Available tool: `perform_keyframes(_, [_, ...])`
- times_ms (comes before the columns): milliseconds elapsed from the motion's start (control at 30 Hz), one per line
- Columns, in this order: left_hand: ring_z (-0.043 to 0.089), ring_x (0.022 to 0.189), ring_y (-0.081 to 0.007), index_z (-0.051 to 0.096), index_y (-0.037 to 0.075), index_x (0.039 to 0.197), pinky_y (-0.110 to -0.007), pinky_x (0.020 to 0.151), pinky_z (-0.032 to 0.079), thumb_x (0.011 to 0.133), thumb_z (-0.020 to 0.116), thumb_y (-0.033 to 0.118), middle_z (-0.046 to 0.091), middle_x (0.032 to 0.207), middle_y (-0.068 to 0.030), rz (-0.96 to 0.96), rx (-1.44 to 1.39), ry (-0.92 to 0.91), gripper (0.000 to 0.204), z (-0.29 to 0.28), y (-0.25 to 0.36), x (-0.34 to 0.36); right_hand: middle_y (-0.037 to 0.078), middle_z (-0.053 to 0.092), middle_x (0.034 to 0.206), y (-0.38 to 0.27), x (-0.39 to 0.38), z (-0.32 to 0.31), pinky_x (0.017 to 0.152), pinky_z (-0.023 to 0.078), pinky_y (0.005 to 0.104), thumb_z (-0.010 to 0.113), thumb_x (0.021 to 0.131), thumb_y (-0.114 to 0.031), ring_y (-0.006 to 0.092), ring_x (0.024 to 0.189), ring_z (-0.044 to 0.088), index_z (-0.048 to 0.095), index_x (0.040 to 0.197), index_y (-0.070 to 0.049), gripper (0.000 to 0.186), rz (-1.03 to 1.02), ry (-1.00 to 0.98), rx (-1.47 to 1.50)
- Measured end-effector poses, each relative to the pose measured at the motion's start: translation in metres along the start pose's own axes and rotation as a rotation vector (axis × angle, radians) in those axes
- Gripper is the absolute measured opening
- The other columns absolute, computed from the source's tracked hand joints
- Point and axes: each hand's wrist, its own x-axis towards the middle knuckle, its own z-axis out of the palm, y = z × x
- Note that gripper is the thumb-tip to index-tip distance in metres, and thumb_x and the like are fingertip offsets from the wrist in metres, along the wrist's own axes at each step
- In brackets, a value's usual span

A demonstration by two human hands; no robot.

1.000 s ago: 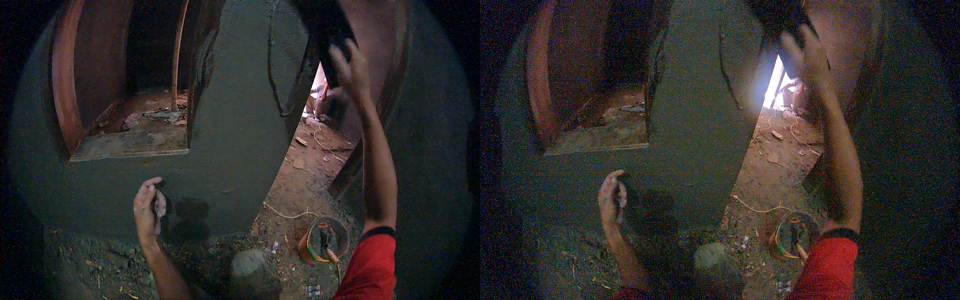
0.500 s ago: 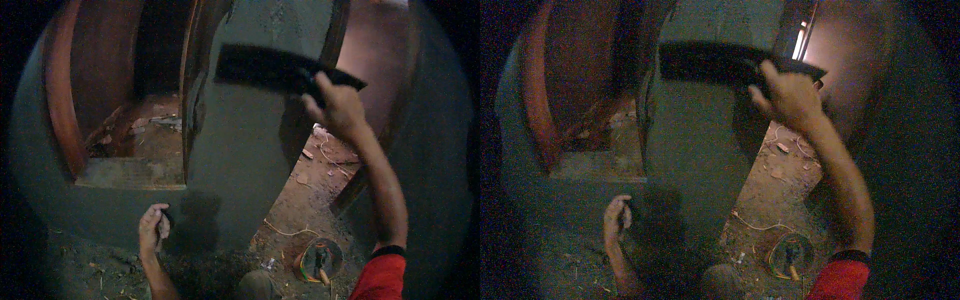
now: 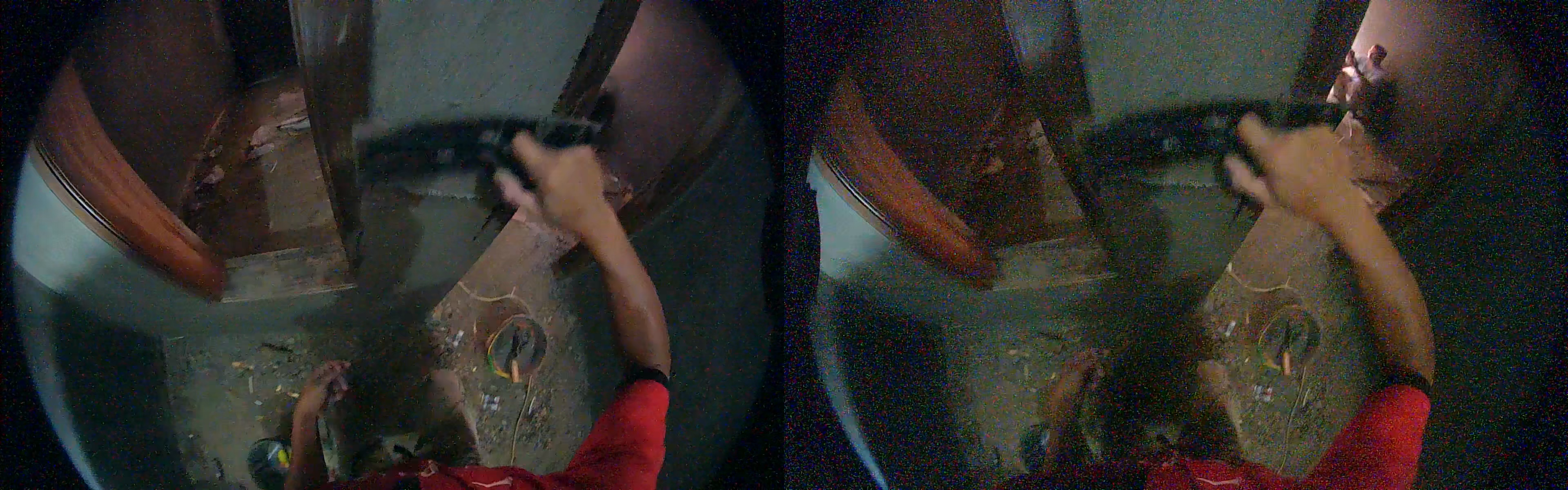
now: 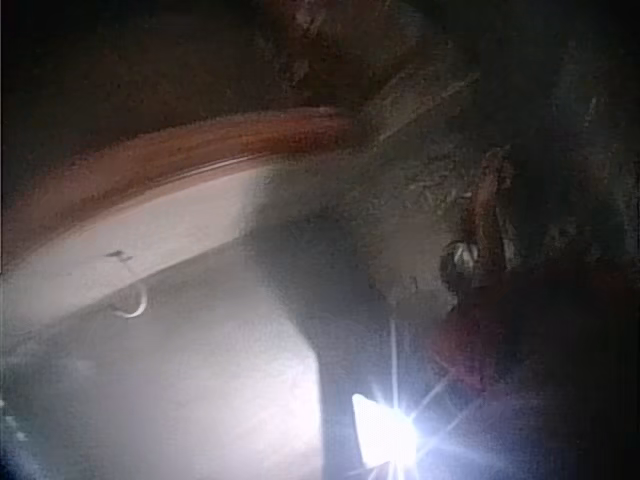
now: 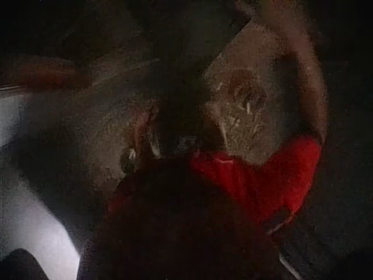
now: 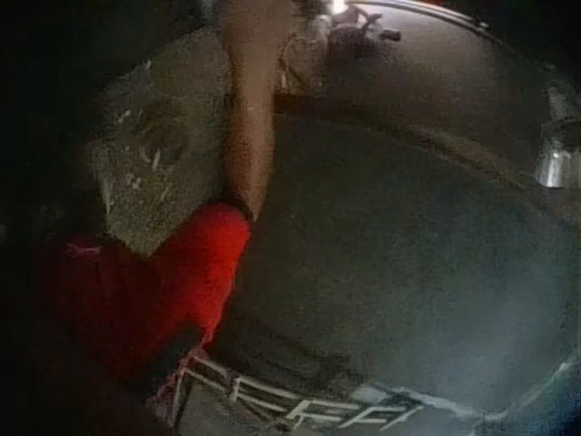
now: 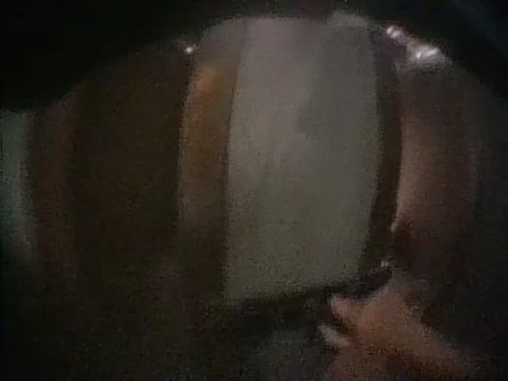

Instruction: The person applies plaster to a wall using a trowel and a hawk. They scoop plaster from a bucket onto the hawk, then use the trowel to spread and smooth it onto the interior wall surface, including around a window frame.

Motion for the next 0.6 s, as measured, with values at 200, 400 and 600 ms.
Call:
perform_keyframes(200, [0.051, 0.057, -0.0090, 0.061, 0.005, 0.113, -0.023, 0.049, 0.037, 0.100, 0.054, 0.032, 0.059, 0.069, -0.0009, 0.083, 0.075, 0.093, 0.031, -0.004, 0.107, -0.103, 0.011, 0.066, 0.078, 0.054, 0.003, -0.110, 0.064, 0.050, 0.0350, 0.069, 0.088, -0.028, 0.0179, 0.067, 0.061, 0.061, 0.112, -0.001, 0.037, 0.367, 0.677, 0.607])
perform_keyframes(400, [0.049, 0.058, -0.0088, 0.060, 0.006, 0.115, -0.023, 0.051, 0.036, 0.099, 0.055, 0.034, 0.058, 0.071, -0.0007, 0.406, 0.253, 0.249, 0.033, -0.002, 0.260, -0.161, 0.005, 0.064, 0.091, -0.013, -0.108, -0.050, 0.074, 0.047, 0.0279, 0.074, 0.086, -0.020, 0.0125, 0.081, 0.056, 0.060, 0.114, 0.004, 0.040, 1.145, 0.867, 0.683])
perform_keyframes(600, [0.049, 0.068, -0.0089, 0.059, 0.004, 0.119, -0.024, 0.061, 0.039, 0.102, 0.052, 0.034, 0.061, 0.083, -0.0014, 0.862, 0.349, 0.191, 0.035, 0.045, 0.446, -0.152, -0.001, 0.060, 0.077, -0.129, -0.126, -0.009, 0.061, 0.041, 0.0238, 0.065, 0.092, -0.022, 0.0064, 0.067, 0.049, 0.063, 0.109, 0.000, 0.028, 1.724, 0.897, 1.319])
